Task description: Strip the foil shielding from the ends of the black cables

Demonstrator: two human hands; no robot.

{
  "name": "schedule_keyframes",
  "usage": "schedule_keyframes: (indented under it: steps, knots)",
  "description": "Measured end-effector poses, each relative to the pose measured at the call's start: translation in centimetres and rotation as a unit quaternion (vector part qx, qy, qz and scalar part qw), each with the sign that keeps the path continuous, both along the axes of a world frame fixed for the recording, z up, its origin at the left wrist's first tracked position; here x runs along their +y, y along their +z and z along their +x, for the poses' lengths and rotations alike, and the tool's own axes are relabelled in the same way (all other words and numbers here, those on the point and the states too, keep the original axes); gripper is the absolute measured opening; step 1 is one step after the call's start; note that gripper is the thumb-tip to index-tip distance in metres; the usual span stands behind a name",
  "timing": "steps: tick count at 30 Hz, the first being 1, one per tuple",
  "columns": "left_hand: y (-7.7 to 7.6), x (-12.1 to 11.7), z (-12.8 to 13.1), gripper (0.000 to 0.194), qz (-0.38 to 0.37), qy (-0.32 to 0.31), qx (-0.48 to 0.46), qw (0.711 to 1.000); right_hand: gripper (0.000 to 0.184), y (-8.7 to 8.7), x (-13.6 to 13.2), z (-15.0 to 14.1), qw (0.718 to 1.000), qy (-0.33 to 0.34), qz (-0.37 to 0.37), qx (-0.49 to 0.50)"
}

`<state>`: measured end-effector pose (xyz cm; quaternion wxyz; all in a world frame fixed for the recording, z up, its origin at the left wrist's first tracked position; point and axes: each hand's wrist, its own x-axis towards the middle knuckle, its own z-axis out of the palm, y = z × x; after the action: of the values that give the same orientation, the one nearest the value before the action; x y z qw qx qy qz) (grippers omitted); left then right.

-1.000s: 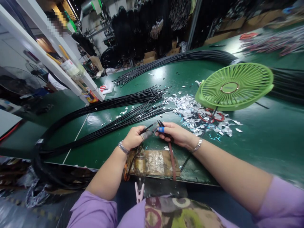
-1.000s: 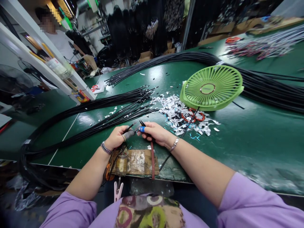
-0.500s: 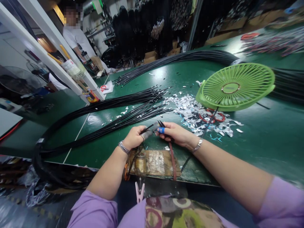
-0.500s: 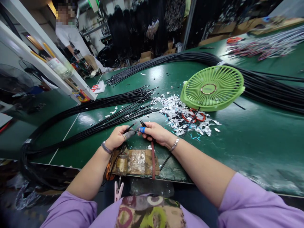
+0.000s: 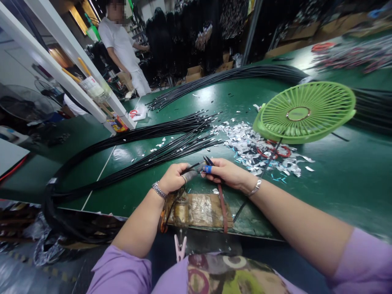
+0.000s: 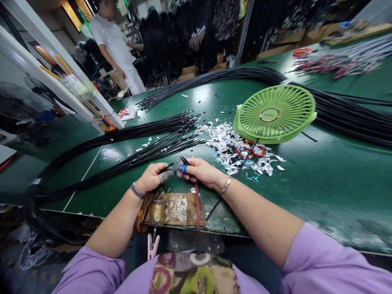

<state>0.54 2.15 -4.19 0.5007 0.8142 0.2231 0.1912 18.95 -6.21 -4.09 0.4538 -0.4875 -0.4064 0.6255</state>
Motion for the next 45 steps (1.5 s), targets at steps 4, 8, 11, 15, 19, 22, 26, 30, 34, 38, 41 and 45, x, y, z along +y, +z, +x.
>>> schedule_keyframes:
  steps: [4,8,11,15,19,22,26,30,34,38,41,45]
  knots:
    - [0.0,0.0,-0.1,0.043,0.039,-0.047,0.039,0.997,0.025,0.1,-0.1,0.0,0.997,0.030,0.000,-0.066]
    - [0.0,0.1,-0.1,0.044,0.060,-0.062,0.051,0.995,0.022,0.3,-0.2,-0.2,0.988,0.028,0.039,-0.147]
    - [0.0,0.1,-0.2,0.041,0.060,-0.048,0.048,0.996,0.028,0.3,-0.3,-0.6,0.982,0.003,0.076,-0.175]
    - [0.1,0.2,-0.3,0.040,0.043,0.007,0.023,0.999,0.035,0.2,-0.2,-0.7,0.991,-0.052,0.048,-0.114]
    - [0.1,0.3,-0.2,0.043,0.002,0.062,-0.010,0.998,0.042,0.2,0.0,-0.5,0.996,-0.075,-0.001,-0.048]
    - [0.1,0.2,-0.1,0.043,-0.021,0.069,-0.020,0.997,0.042,0.3,0.0,-0.6,0.998,-0.063,0.003,-0.027]
    - [0.2,0.1,0.2,0.043,-0.065,0.070,-0.030,0.995,0.040,0.3,-0.1,-0.8,0.998,-0.060,0.017,-0.017]
    - [0.5,-0.1,0.3,0.043,-0.111,0.065,-0.052,0.990,0.039,0.2,-0.2,-0.8,0.998,-0.058,0.030,-0.019]
    - [0.8,-0.2,0.4,0.045,-0.142,0.060,-0.067,0.986,0.037,0.3,-0.3,-0.9,0.995,-0.059,0.059,-0.049]
    - [0.7,-0.2,0.5,0.045,-0.152,0.061,-0.076,0.984,0.033,0.4,-0.3,-1.0,0.990,-0.068,0.094,-0.076]
    - [0.5,-0.1,0.4,0.045,-0.159,0.057,-0.080,0.982,0.031,0.3,-0.3,-1.0,0.989,-0.064,0.097,-0.088]
    - [0.2,0.0,0.3,0.048,-0.176,0.037,-0.071,0.981,0.029,0.1,-0.3,-1.0,0.987,-0.057,0.105,-0.106]
